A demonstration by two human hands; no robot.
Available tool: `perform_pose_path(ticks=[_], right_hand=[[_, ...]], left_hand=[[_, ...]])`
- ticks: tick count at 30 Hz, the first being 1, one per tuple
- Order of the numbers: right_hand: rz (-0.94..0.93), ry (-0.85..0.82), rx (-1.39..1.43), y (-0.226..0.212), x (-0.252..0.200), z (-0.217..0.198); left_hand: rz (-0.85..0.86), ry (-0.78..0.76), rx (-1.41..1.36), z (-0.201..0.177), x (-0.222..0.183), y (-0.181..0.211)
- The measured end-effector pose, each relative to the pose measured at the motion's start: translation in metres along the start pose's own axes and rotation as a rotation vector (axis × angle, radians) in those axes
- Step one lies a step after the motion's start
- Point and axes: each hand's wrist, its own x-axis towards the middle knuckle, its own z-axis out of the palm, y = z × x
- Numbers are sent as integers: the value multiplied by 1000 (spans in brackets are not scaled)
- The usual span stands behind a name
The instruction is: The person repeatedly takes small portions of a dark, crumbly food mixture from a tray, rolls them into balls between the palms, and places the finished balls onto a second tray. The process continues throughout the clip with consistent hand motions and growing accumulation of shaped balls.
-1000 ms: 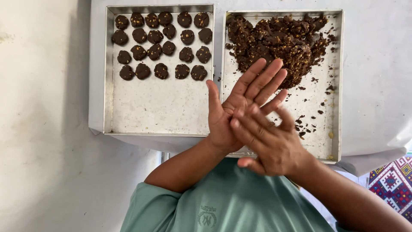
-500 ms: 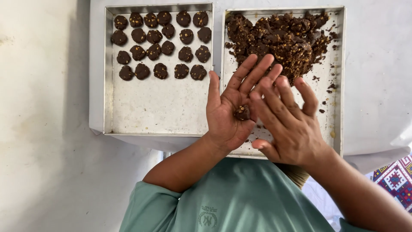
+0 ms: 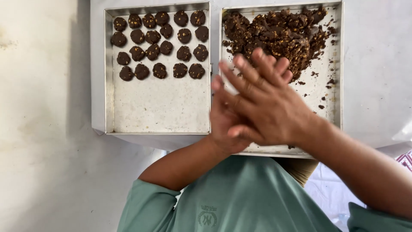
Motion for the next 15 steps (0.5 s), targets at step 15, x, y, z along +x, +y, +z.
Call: perform_pose_path(ticks=[15], right_hand=[[110, 22, 73, -6, 7, -21]], left_hand=[[-78, -183, 309, -16, 4, -5]])
